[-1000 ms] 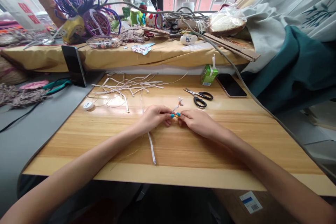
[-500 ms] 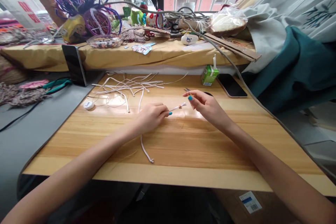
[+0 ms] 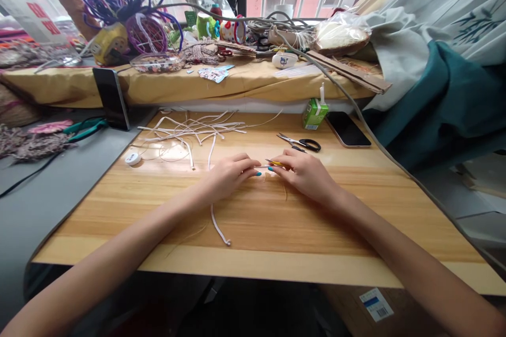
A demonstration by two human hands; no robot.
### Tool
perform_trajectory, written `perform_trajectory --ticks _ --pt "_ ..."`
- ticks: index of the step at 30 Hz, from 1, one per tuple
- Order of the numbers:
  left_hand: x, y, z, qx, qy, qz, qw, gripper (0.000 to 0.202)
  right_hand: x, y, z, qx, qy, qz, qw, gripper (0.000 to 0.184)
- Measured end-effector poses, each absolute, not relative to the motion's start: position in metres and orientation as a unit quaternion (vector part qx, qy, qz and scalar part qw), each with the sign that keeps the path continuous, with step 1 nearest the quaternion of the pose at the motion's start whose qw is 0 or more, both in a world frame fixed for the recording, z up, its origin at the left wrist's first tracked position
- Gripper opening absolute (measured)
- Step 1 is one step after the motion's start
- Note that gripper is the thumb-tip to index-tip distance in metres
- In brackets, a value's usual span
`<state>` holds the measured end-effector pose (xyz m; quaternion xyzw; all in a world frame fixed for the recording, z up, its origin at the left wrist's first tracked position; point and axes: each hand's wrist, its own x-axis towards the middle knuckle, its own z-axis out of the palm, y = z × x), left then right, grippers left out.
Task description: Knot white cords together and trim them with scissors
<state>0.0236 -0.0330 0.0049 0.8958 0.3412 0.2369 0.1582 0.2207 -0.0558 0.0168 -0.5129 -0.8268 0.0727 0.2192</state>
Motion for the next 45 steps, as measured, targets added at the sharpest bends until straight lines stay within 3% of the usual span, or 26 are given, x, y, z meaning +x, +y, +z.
perform_trajectory --ticks 7,12,18,24,37,45 --pt "0.02 -0.027 0.006 0.891 0.294 0.286 0.195 0.03 0.221 -0.058 0.016 -0.49 -0.827 0.015 0.276 0.019" --pt "0.017 -0.026 0.008 0.901 0.263 0.317 0.137 0.029 0.219 -0.06 0.017 -0.469 -0.83 -0.017 0.301 0.02" --pt "0.017 -0.024 0.008 0.889 0.265 0.366 0.065 0.021 0.222 -0.057 0.021 -0.516 -0.785 0.1 0.328 0.039" --pt "0.017 -0.023 0.006 0.887 0.271 0.373 0.04 0.017 0.221 -0.058 0.025 -0.504 -0.769 0.239 0.312 0.017" --pt "0.018 -0.027 0.012 0.888 0.274 0.367 -0.034 0.017 0.214 -0.064 0.023 -0.523 -0.759 0.19 0.339 0.013" --pt "0.017 -0.029 0.01 0.885 0.292 0.356 -0.07 0.023 0.212 -0.069 0.02 -0.458 -0.803 0.113 0.365 0.005"
